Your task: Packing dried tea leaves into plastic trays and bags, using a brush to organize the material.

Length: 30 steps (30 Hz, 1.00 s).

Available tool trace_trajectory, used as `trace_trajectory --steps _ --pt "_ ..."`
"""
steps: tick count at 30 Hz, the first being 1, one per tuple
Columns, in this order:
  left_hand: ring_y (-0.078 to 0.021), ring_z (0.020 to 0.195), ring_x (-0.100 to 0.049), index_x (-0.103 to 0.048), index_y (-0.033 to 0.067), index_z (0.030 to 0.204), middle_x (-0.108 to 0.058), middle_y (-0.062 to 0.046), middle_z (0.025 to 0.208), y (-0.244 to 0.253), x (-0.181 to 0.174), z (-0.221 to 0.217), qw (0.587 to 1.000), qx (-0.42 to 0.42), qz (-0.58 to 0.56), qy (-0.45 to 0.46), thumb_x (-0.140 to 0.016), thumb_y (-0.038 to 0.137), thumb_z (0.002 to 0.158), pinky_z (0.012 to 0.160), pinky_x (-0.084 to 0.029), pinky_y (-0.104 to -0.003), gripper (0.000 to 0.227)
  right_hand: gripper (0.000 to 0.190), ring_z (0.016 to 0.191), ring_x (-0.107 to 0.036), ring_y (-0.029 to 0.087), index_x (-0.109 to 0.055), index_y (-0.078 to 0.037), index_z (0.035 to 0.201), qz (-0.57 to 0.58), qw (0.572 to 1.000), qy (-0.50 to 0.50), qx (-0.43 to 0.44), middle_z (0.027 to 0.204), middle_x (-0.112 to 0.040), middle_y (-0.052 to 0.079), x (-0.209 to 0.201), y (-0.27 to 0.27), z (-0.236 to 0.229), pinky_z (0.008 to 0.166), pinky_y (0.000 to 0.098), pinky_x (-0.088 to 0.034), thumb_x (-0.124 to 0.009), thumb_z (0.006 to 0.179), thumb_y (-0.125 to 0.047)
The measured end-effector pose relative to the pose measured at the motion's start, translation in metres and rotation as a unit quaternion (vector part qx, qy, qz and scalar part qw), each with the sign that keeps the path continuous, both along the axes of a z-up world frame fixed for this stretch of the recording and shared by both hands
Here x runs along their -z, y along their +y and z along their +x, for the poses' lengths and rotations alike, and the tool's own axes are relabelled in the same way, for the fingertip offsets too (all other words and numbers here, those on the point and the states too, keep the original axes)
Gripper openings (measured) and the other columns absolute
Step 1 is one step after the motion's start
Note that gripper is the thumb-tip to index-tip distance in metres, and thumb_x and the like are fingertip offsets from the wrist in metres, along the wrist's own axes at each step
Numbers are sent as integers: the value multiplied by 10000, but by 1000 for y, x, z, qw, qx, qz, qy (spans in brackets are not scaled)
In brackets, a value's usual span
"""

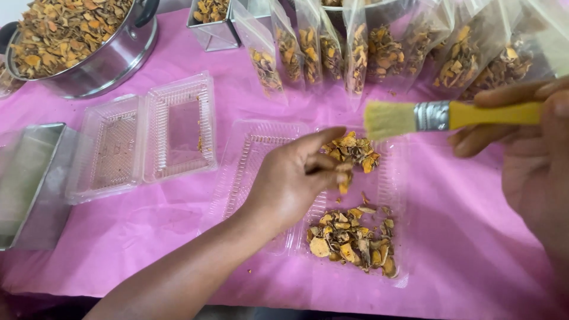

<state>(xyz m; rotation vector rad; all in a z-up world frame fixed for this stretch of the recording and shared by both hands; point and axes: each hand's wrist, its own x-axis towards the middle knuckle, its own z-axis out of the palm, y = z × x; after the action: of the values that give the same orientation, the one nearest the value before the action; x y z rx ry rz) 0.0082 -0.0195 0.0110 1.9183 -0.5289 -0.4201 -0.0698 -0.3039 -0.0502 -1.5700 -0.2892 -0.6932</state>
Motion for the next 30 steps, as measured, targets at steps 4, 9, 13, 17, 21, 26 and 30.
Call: trace_trajectory --steps 4,9,13,17,21,26,30 --pt "-137 864 -823 -605 139 1399 -822 -91 1034 -28 14 19 997 16 -6 -70 -595 -60 872 916 -631 -259 564 273 830 -692 261 -382 -114 1403 10 999 14 28 1392 -588 201 6 -22 12 947 415 -701 -324 1292 -357" --pt "-379 695 -694 -536 -42 1330 -677 -195 844 -58 36 27 899 184 187 -352 -685 -82 860 548 -583 -456 494 614 838 -692 307 -474 77 1338 -37 994 79 68 891 -601 235 -11 -15 11 1009 355 -593 -319 1244 -510" --pt "-240 653 -603 -563 20 1087 -515 -51 691 -65 43 34 888 189 216 -359 -672 -60 898 524 -536 -388 233 406 834 -693 285 -408 12 1366 -45 996 46 62 1371 -582 188 -9 -15 12 870 359 -652 -310 1286 -374" --pt "-301 658 -596 -506 56 950 -560 -111 733 -66 47 41 882 185 236 -363 -641 4 898 535 -470 -457 154 309 830 -705 309 -356 -47 1351 -26 997 39 61 1343 -602 204 -12 -11 12 782 332 -660 -345 1288 -349" --pt "-346 975 -719 -650 41 985 -721 -199 1012 -71 8 32 957 130 243 -89 -308 352 1038 812 -517 -457 465 337 801 -686 298 -334 -43 1351 -36 996 45 62 1340 -599 217 -13 -8 12 818 347 -656 -342 1281 -373" --pt "-346 877 -736 -624 29 1308 -716 -207 1024 -55 27 31 927 197 194 -253 -483 38 962 692 -560 -425 374 348 799 -671 289 -378 -24 1384 -56 996 44 51 1369 -578 221 -1 -21 19 843 355 -648 -311 1301 -355" --pt "-362 917 -762 -662 22 1249 -761 -193 1056 -29 5 10 925 228 114 -281 -717 -7 877 714 -589 -484 377 455 804 -670 261 -435 14 1363 -54 993 73 74 1385 -590 163 0 -19 19 831 315 -622 -318 1296 -420"
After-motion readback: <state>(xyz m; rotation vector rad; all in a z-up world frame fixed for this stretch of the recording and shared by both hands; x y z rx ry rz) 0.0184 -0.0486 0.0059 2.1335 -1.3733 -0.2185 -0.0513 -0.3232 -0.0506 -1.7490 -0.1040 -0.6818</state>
